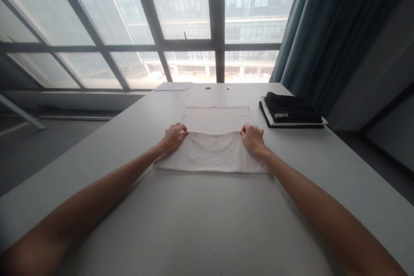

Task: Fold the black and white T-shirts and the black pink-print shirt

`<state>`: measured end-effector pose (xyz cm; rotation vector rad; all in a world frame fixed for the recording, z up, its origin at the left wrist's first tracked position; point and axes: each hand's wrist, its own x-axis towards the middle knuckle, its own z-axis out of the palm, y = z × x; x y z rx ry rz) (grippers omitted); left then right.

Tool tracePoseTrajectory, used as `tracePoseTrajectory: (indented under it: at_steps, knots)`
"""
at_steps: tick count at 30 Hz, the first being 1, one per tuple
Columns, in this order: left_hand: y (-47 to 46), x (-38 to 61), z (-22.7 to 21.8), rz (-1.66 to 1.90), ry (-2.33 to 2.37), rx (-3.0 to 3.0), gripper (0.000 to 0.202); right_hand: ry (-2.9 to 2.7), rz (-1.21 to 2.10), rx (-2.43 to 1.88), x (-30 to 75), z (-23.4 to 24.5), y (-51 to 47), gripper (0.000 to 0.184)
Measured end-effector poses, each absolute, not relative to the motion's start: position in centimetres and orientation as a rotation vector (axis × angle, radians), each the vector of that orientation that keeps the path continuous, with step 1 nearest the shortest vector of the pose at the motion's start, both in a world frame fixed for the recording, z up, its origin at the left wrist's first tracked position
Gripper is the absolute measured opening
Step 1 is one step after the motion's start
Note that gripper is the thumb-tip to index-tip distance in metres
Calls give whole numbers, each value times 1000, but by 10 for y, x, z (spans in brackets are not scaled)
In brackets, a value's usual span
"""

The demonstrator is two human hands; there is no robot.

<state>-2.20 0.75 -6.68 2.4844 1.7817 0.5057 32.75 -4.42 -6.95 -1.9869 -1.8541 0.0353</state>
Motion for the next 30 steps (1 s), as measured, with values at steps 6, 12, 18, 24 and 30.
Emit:
tracePoseTrajectory:
  at_steps: [6,12,18,24,30]
  knots:
    - [2,-13,-66,478,1755,2552,28,-1941,-112,-2032,318,-75,-50,19]
    - [-41,28,-72,314,1289,2793,55,-2175,-112,-1719,270,-83,-78,45]
    - [-54,17,-86,135,1302,2747,73,-2345,115,-1802,270,-97,-90,65]
    - [-46,-42,-85,43,1695,2616,77,-2341,34,-1932,333,-95,-92,68]
    - [-49,-49,-86,21,1768,2567,77,-2280,100,-1937,375,-104,-89,64]
